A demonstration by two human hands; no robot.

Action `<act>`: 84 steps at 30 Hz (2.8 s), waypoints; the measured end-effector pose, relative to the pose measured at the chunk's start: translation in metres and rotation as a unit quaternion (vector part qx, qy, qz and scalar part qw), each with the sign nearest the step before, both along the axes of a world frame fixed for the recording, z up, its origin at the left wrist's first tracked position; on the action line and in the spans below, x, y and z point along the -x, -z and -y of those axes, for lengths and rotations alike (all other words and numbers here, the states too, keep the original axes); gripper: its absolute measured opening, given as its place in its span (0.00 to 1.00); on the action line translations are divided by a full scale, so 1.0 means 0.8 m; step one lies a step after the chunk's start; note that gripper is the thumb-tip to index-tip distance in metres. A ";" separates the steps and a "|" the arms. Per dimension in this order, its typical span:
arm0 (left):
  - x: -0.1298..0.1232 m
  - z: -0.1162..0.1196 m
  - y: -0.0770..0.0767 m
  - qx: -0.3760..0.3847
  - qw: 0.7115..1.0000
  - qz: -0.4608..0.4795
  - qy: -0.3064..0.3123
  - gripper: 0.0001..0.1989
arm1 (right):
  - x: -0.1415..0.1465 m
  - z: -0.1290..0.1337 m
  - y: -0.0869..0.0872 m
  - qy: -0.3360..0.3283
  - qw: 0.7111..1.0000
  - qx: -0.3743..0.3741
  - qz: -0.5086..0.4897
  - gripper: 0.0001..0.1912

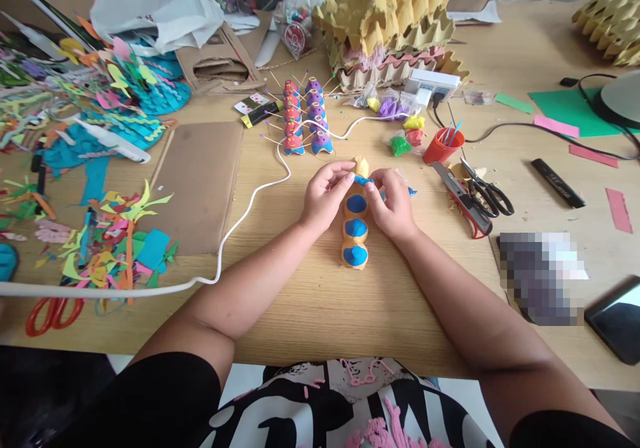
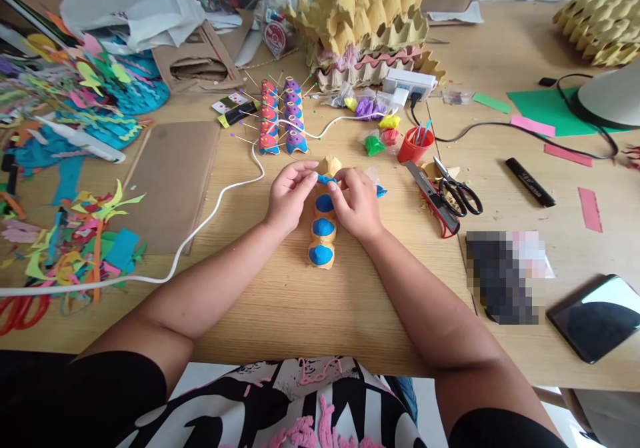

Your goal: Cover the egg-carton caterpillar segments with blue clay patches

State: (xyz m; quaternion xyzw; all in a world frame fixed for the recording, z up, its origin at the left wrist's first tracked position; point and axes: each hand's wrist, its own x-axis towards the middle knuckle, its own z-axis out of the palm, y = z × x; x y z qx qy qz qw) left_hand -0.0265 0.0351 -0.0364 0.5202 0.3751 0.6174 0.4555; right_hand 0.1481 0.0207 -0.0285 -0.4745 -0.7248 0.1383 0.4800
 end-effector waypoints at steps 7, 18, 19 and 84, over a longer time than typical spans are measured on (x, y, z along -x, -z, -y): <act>-0.001 0.004 -0.007 0.010 0.999 -0.005 0.030 0.32 | -0.001 -0.001 -0.003 -0.014 1.000 0.005 -0.003 0.32; -0.001 0.005 -0.003 0.003 1.000 -0.010 0.029 0.31 | -0.002 -0.002 -0.003 -0.028 0.999 0.018 -0.040 0.31; -0.002 0.005 -0.005 0.002 0.999 -0.011 0.031 0.31 | -0.002 -0.002 -0.003 -0.031 0.999 0.016 -0.035 0.31; 0.003 -0.006 0.007 0.005 0.988 -0.153 -0.021 0.10 | -0.007 0.000 0.003 0.092 0.990 -0.017 0.104 0.13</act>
